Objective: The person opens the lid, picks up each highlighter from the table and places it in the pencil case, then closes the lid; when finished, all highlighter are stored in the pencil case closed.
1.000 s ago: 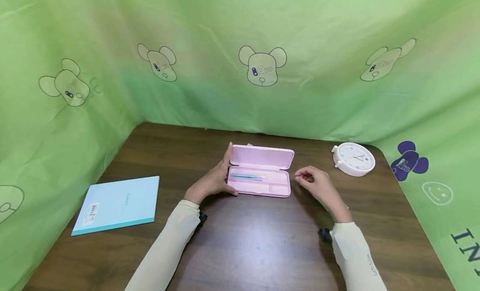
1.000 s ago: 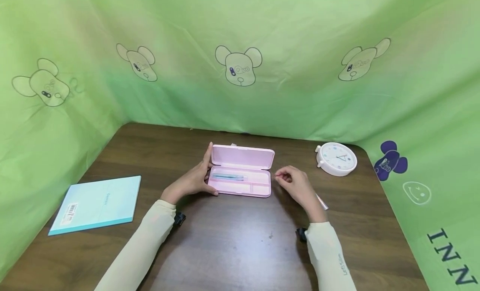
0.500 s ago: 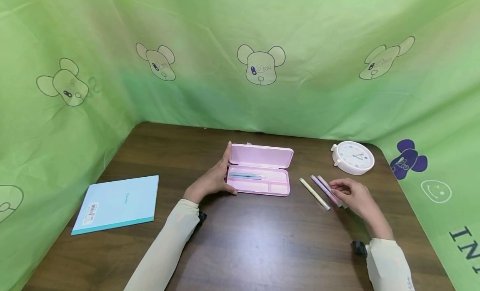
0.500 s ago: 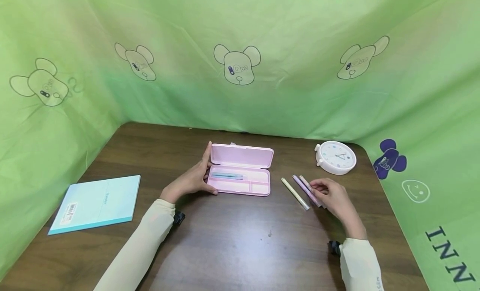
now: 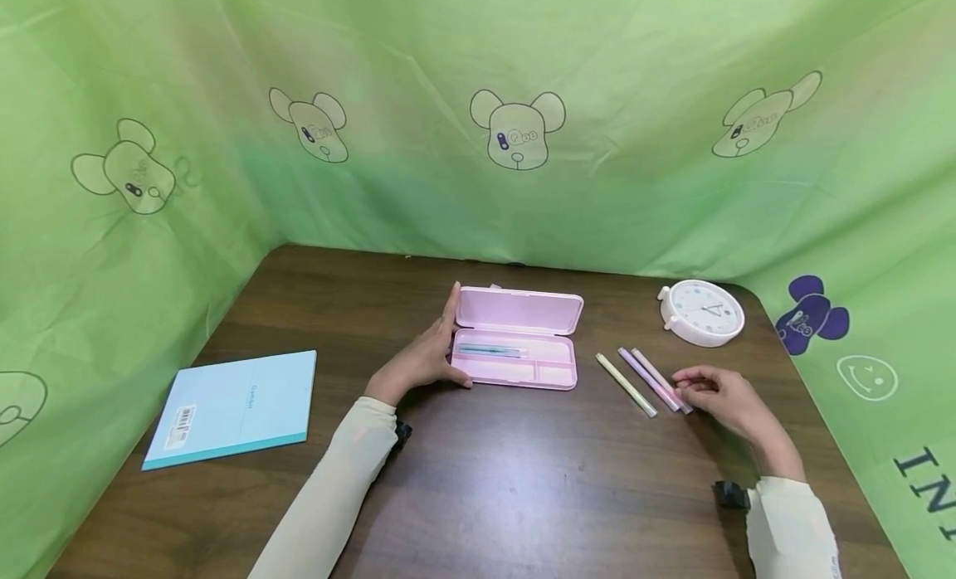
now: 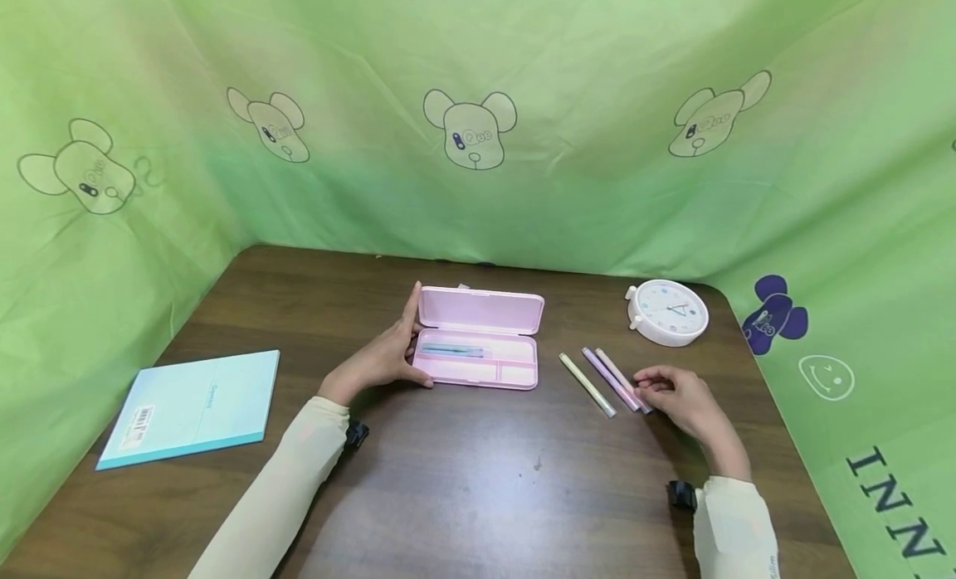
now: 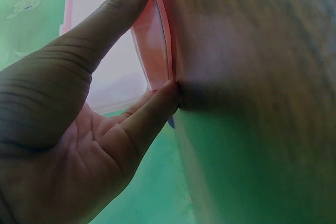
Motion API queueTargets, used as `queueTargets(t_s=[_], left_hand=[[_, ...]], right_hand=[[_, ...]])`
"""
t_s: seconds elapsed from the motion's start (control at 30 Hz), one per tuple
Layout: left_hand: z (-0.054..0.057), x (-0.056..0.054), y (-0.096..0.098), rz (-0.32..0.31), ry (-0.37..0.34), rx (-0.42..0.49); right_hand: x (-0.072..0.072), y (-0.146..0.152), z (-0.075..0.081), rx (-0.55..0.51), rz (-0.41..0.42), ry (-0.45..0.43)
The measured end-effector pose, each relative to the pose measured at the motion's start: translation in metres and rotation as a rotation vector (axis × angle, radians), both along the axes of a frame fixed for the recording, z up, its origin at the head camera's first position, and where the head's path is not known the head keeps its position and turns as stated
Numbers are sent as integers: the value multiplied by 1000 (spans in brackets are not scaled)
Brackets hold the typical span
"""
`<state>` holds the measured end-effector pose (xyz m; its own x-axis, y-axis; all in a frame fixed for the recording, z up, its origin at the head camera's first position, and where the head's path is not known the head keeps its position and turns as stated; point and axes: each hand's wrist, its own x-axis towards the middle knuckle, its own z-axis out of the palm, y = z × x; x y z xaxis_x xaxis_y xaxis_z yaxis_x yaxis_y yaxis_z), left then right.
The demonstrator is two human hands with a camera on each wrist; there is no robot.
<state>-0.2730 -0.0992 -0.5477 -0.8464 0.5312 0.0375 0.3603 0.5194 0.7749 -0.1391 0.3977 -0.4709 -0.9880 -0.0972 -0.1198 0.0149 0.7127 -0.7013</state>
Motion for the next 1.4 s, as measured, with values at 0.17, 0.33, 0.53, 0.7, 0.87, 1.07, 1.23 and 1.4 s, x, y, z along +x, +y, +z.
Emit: queueTargets(t_s=[0.17, 0.33, 0.53, 0.7, 0.87, 1.07, 1.23, 1.4], left_hand=[[23, 16, 4, -2, 6, -32], [20, 13, 6, 6, 2, -24], [3, 3, 3, 7, 7, -23], [-1, 0, 1, 7, 14, -28], [-2, -1, 1, 12, 15, -22], [-1, -1, 0, 13, 18, -16], [-2, -2, -1, 9, 16, -19], [-3, -2, 0, 8, 7, -26]], right_hand=[[3, -1, 0, -27, -1, -22], [2, -1, 0, -34, 0, -14], [0, -2, 0, 13, -15, -23], [0, -6, 1, 34, -18, -9], [-2, -8, 1, 60, -20, 4], [-4, -7, 1, 81, -27, -6], [-4, -7, 1, 95, -27, -1], [-3, -9, 0, 103, -32, 31]])
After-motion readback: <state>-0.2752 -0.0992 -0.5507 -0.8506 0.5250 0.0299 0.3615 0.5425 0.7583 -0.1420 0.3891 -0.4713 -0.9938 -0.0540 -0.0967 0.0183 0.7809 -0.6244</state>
